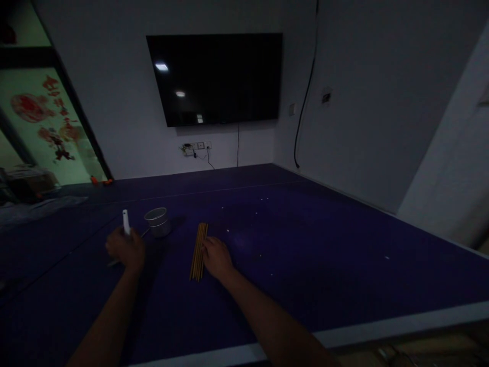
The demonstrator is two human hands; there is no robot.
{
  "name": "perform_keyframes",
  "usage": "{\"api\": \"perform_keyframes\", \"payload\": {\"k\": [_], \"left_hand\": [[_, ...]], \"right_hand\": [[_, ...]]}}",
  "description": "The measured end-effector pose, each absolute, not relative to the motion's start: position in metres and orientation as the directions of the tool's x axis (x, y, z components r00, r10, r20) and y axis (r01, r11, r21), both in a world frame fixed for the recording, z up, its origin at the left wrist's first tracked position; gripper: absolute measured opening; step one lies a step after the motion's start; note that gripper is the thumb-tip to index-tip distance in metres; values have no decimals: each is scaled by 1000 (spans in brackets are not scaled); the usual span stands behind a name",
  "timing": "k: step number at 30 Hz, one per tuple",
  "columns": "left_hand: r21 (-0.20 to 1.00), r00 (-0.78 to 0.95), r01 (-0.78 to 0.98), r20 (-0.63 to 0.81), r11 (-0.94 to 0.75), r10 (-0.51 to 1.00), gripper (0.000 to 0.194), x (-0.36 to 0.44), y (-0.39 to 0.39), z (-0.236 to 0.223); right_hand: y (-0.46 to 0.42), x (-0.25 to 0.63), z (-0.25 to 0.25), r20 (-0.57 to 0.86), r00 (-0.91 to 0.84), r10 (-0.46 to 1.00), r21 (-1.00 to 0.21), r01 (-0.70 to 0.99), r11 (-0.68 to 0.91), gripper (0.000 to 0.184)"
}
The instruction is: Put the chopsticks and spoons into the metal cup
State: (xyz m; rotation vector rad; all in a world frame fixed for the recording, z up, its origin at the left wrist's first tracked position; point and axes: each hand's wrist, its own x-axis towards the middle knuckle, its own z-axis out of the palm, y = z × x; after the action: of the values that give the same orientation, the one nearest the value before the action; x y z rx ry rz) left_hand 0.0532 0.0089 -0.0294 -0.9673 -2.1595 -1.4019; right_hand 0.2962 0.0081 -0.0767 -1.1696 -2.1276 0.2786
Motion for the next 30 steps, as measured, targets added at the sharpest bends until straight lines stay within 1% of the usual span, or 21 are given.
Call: {"api": "perform_keyframes", "payload": {"k": [2, 4, 6, 7, 9, 11, 14, 19, 22, 25, 28, 30], "left_hand": [[602, -608, 790, 746, 113, 274, 41, 67, 6, -24], [530, -499, 847, 818, -37, 286, 40, 86, 4, -22], [449, -362, 872, 859, -194, 362, 38, 109, 2, -25], [431, -309, 862, 863, -266, 399, 37, 121, 0, -28], [436, -218, 809, 845, -393, 489, 34, 143, -2, -34], [474, -154, 743, 809, -473, 567, 33, 160, -4, -41], [550, -127, 648, 760, -527, 637, 33, 172, -6, -47], [638, -151, 563, 704, -525, 694, 37, 169, -5, -50], [676, -136, 526, 666, -516, 734, 39, 169, -5, -49], [694, -74, 483, 640, -534, 765, 37, 172, -4, -50], [689, 3, 468, 625, -553, 781, 35, 173, -1, -54], [654, 58, 507, 624, -561, 780, 32, 171, 1, -58]], "right_hand": [[8, 296, -76, 482, -348, 804, -499, 645, 579, 38], [7, 296, -76, 508, -342, 791, -511, 619, 596, 41], [7, 297, -75, 543, -347, 764, -512, 584, 629, 45], [6, 297, -75, 564, -351, 748, -511, 564, 649, 48], [5, 296, -75, 607, -343, 717, -511, 522, 683, 54], [2, 296, -75, 647, -310, 697, -523, 484, 702, 58], [-1, 295, -76, 684, -241, 688, -553, 444, 705, 59], [-3, 291, -76, 690, -171, 703, -605, 398, 690, 58], [-6, 288, -75, 676, -147, 723, -634, 384, 671, 65], [-9, 286, -74, 655, -133, 743, -655, 389, 647, 70], [-6, 286, -73, 641, -70, 764, -699, 358, 619, 62], [0, 288, -75, 604, -15, 797, -752, 322, 576, 53]]}}
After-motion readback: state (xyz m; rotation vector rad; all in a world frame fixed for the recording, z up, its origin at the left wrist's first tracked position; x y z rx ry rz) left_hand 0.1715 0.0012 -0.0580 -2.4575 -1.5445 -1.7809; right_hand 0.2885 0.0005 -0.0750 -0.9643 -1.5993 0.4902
